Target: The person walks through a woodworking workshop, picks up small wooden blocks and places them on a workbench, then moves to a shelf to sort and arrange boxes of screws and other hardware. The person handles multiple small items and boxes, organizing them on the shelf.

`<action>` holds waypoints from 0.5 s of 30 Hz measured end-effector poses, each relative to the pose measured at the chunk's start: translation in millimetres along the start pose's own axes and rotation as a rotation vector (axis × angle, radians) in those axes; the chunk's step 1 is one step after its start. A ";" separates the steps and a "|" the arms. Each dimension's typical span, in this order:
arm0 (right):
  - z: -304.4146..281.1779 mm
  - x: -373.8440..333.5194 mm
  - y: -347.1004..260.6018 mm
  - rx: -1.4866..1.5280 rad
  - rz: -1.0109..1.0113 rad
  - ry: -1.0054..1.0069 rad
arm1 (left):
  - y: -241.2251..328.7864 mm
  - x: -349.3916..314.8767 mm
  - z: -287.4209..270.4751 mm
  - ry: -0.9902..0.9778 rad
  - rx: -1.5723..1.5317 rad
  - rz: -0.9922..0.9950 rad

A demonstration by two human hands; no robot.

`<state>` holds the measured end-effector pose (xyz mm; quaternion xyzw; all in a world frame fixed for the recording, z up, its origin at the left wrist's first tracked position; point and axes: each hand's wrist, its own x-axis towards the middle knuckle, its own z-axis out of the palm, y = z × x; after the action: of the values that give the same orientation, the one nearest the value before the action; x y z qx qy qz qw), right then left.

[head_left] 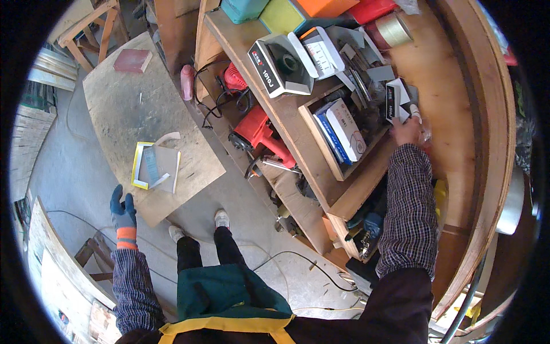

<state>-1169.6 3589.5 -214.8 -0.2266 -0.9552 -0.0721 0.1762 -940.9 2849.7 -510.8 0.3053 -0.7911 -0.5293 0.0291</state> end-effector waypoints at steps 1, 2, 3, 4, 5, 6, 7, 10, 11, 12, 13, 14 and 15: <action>-2.0 1.8 -0.4 -0.017 -0.019 -0.002 | -0.2 -11.7 -5.5 0.017 0.010 -0.012; -4.7 2.9 -1.7 -0.016 -0.042 0.010 | -0.9 -24.0 -10.0 0.025 0.003 -0.037; -8.8 4.4 -3.3 -0.014 0.005 -0.055 | -1.8 -34.3 -14.4 0.033 -0.005 -0.059; -12.9 4.0 -5.0 -0.037 0.072 -0.089 | -3.0 -43.2 -19.5 0.015 0.010 -0.084; -16.9 3.7 -7.1 0.056 0.097 -0.113 | -4.9 -52.3 -23.6 -0.003 0.024 -0.108; -20.7 3.1 -8.7 0.135 0.129 -0.138 | -6.9 -60.5 -27.0 -0.016 0.050 -0.139; -23.3 2.6 -10.6 0.221 0.152 -0.155 | -9.5 -67.5 -27.6 -0.006 -0.018 -0.169; -27.3 0.8 -14.2 0.230 0.100 -0.123 | -15.2 -78.9 -28.7 -0.023 -0.039 -0.237; -27.5 0.3 -15.4 0.188 0.061 -0.105 | -16.0 -80.0 -27.4 -0.035 -0.021 -0.265; -28.1 -0.4 -16.7 0.209 0.038 -0.065 | -16.0 -81.9 -26.9 -0.044 -0.050 -0.249; -28.1 -1.4 -19.7 0.230 0.012 -0.028 | -15.0 -83.0 -25.7 -0.051 -0.067 -0.247; -29.0 -1.5 -23.8 0.236 0.012 -0.011 | -13.2 -84.0 -24.2 -0.065 -0.080 -0.241; -30.1 -2.2 -30.0 0.191 -0.036 0.068 | -10.4 -84.8 -23.5 -0.073 -0.071 -0.228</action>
<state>-1172.3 3555.4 -189.5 -0.1890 -0.9551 0.0085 0.2282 -858.6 2871.4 -485.9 0.3728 -0.7324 -0.5675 -0.0493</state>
